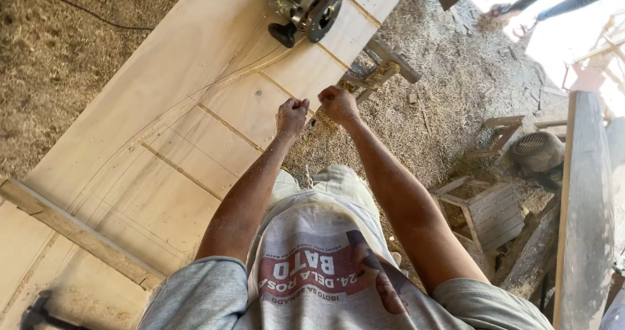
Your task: The person routes a groove along a plywood panel using a handheld router, then hammers a wooden batten into place on the panel. They measure the panel with a tape measure, mark it with a pencil, and resume routing and hammering while working at a sawdust-covered workbench.
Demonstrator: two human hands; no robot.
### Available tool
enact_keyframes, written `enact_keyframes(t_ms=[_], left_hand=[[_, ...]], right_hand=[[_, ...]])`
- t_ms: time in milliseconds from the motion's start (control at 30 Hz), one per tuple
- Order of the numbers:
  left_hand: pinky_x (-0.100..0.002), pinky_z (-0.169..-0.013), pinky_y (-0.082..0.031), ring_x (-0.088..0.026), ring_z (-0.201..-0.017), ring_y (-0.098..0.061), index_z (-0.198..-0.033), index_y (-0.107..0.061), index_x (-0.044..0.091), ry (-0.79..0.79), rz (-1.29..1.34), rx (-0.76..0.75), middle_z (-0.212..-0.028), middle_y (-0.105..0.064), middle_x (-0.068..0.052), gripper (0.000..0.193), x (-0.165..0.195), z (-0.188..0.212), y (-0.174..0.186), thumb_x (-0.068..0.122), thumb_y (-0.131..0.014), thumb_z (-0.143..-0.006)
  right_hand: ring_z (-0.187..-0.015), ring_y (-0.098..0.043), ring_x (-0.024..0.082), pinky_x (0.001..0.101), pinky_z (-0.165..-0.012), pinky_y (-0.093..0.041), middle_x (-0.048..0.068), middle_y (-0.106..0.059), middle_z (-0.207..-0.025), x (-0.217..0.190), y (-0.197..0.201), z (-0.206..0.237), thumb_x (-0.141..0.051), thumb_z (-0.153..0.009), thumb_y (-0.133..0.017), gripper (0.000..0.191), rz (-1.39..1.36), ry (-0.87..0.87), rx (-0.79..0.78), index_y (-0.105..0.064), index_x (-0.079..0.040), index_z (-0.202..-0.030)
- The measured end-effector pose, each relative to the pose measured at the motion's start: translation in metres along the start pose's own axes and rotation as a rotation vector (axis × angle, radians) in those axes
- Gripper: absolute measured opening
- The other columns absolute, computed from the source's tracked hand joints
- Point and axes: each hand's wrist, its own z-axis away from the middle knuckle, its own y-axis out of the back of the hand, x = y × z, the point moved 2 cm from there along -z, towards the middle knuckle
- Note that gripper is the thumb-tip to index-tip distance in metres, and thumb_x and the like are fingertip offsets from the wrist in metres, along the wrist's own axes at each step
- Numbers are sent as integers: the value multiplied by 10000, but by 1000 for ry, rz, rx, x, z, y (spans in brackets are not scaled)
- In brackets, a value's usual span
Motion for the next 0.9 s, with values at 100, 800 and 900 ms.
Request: enact_keyframes(t_ms=[100, 800, 900], left_hand=[[-340, -668, -545, -144, -657, -674, -829, -694, 60, 76, 14, 24, -740, -725, -46, 395, 3, -22, 9, 437, -710, -948], [-408, -702, -555, -144, -683, -611, -1090, -593, 136, 763, 671, 156, -840, -630, 3, 727, 23, -252, -17, 815, -552, -830], [-442, -715, -571, -151, -741, -643, -1138, -629, 147, 819, 715, 192, -913, -673, -2, 698, 20, -269, -29, 759, -629, -803]], right_hand=[[-852, -769, 151, 354, -823, -637, 35, -797, -987, -7, 7, -32, -288, -983, -695, 173, -33, 33, 34, -757, -143, -1057], [-1104, -556, 438, 541, -897, -489, 257, -583, -1161, -13, 97, -413, -470, -912, -776, 488, 256, 149, 98, -662, -52, -1137], [-1031, -651, 416, 515, -889, -532, 245, -691, -1025, 3, 88, -448, -574, -911, -768, 572, 260, 135, -122, -702, -33, -1085]])
